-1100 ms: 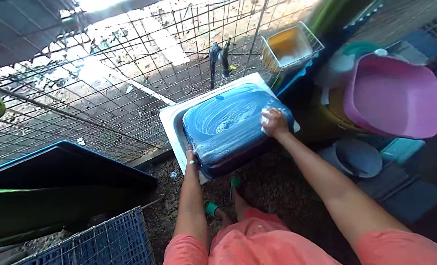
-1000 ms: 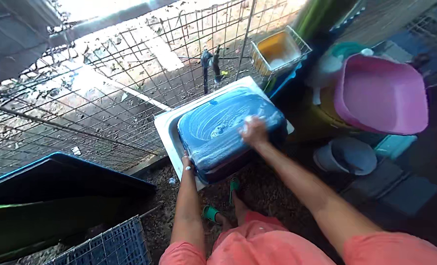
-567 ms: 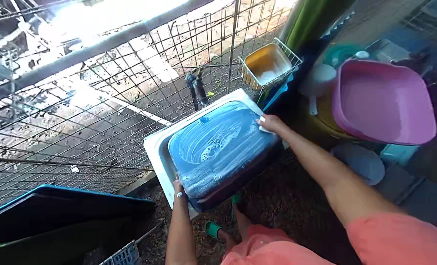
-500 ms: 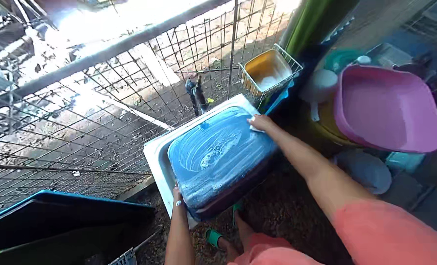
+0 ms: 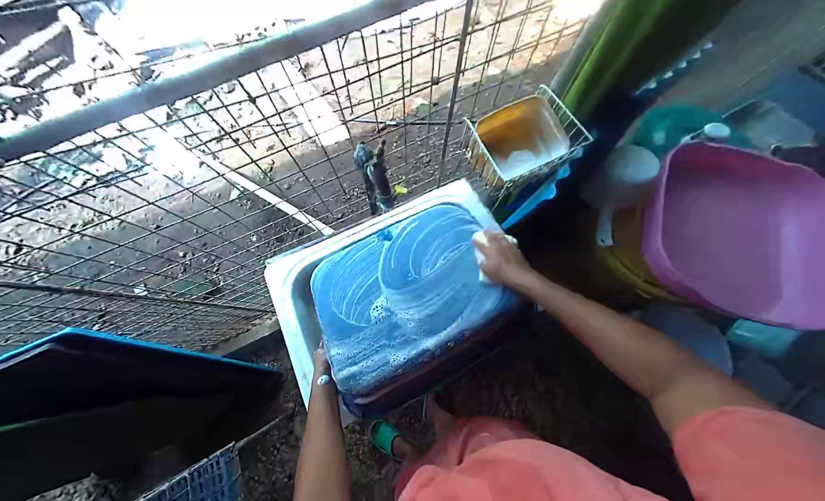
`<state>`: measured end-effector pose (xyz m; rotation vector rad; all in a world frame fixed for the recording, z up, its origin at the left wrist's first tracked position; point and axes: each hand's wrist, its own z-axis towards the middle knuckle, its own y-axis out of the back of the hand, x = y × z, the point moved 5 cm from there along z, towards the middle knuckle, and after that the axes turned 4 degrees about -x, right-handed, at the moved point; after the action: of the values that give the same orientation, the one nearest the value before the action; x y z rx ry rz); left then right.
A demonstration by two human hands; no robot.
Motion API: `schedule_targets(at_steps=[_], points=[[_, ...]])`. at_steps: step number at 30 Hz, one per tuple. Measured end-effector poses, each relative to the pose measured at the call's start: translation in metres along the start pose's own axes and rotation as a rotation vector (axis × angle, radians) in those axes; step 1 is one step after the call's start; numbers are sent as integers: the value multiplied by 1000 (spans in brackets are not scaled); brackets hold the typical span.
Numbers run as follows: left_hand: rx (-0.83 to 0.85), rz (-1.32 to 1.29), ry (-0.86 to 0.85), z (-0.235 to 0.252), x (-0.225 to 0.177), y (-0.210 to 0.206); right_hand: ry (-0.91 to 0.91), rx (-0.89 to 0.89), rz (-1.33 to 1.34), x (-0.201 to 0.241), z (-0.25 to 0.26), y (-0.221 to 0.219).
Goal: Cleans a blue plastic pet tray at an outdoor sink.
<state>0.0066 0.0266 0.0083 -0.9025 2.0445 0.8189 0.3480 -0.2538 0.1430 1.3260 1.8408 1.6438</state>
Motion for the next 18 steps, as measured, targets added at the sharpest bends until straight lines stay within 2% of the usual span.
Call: schedule_targets(at_steps=[1, 3, 5, 8, 10, 12, 15, 18], points=[[-12, -2, 11, -1, -2, -2, -110, 8, 0, -18, 29, 5], [-11, 20, 0, -1, 0, 0, -213, -60, 33, -23, 70, 0], [9, 36, -18, -1, 2, 1, -151, -128, -10, 1, 76, -13], [23, 50, -27, 2, 3, 1, 15, 1, -44, 26, 8, -15], [19, 64, -8, 0, 2, 1, -32, 33, -14, 6, -42, -7], [13, 82, -5, -2, 1, 0, -157, 23, 61, -19, -52, 9], [10, 139, -8, 5, 2, 2, -289, 90, 134, -30, 13, 17], [-8, 166, 30, 0, -6, -1, -270, -7, 64, -7, 109, 5]])
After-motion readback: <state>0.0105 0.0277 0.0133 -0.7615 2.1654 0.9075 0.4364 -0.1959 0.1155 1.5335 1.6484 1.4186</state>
